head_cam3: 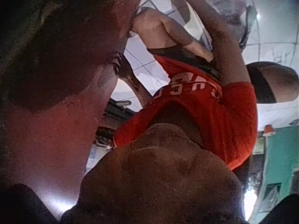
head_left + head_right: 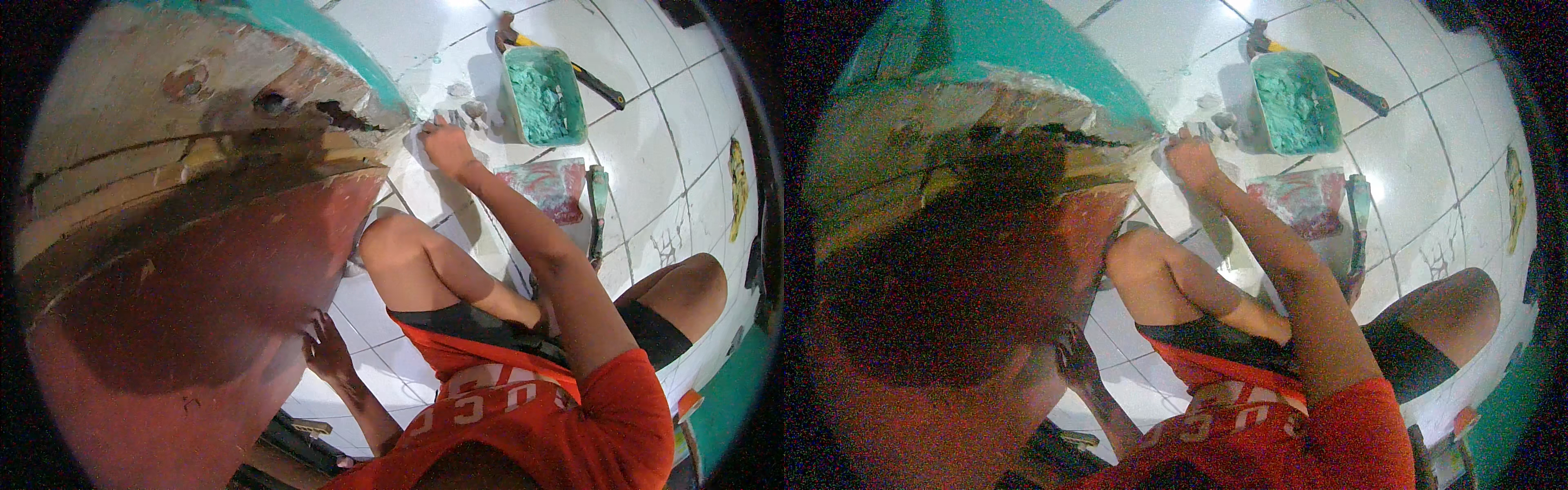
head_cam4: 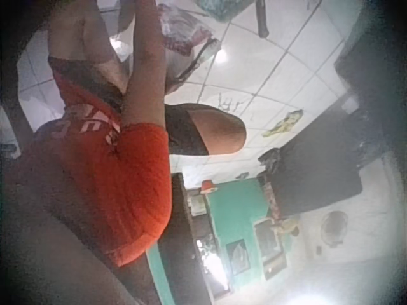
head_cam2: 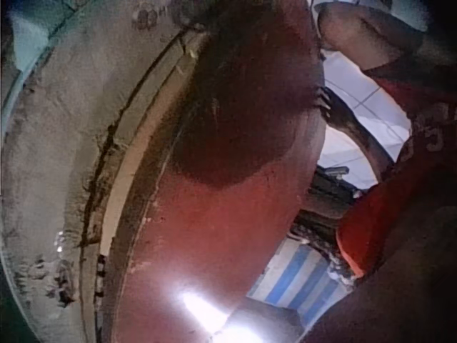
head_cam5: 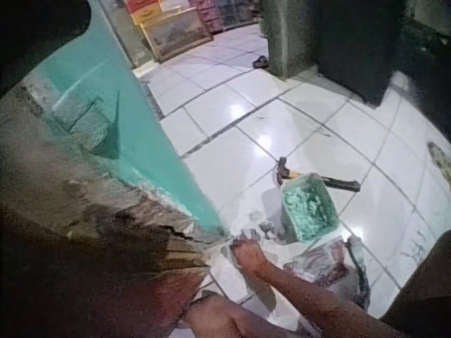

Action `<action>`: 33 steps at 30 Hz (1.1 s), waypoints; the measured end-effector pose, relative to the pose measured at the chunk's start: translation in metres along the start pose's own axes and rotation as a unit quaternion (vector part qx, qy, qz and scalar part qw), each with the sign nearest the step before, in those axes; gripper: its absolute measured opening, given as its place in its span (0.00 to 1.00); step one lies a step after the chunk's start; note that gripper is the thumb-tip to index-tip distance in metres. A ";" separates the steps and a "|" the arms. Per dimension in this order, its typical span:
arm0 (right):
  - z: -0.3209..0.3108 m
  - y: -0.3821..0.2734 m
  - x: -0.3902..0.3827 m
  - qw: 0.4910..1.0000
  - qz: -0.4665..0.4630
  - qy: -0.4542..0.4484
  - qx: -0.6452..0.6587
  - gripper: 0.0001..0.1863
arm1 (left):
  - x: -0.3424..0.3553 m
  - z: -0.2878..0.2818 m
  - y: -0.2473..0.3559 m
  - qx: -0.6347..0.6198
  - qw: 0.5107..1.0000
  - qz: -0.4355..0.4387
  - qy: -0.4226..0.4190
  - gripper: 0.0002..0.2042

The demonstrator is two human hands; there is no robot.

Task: The person applies a green filler material to a damaged section of a wooden door frame and adjacent wall using a small putty knife, then smooths the filler by hand and with a cloth.

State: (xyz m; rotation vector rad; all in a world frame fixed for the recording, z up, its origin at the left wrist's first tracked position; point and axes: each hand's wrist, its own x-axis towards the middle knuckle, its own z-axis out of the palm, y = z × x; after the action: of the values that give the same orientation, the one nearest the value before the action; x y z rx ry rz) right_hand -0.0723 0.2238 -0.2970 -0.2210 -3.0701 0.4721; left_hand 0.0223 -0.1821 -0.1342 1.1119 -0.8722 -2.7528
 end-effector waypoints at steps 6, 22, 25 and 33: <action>-0.014 -0.052 -0.012 0.950 0.145 0.168 0.219 0.10 | -0.006 0.003 -0.002 0.023 0.999 0.026 -0.020 0.13; -0.004 -0.111 0.023 0.431 0.341 0.154 0.821 0.18 | -0.014 0.011 -0.012 0.036 0.998 0.043 -0.014 0.24; -0.035 -0.105 -0.004 0.445 0.404 0.103 0.793 0.18 | -0.015 0.009 -0.010 0.043 0.998 0.042 -0.008 0.24; -0.023 -0.084 -0.012 0.916 0.116 0.083 0.376 0.15 | -0.012 0.007 -0.011 0.046 0.997 0.028 -0.046 0.21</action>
State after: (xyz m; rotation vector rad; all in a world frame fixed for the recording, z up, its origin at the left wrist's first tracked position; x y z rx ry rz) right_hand -0.0704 0.1499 -0.2498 -0.5523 -2.4664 1.4894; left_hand 0.0283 -0.1667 -0.1284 0.9629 -1.0332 -2.7635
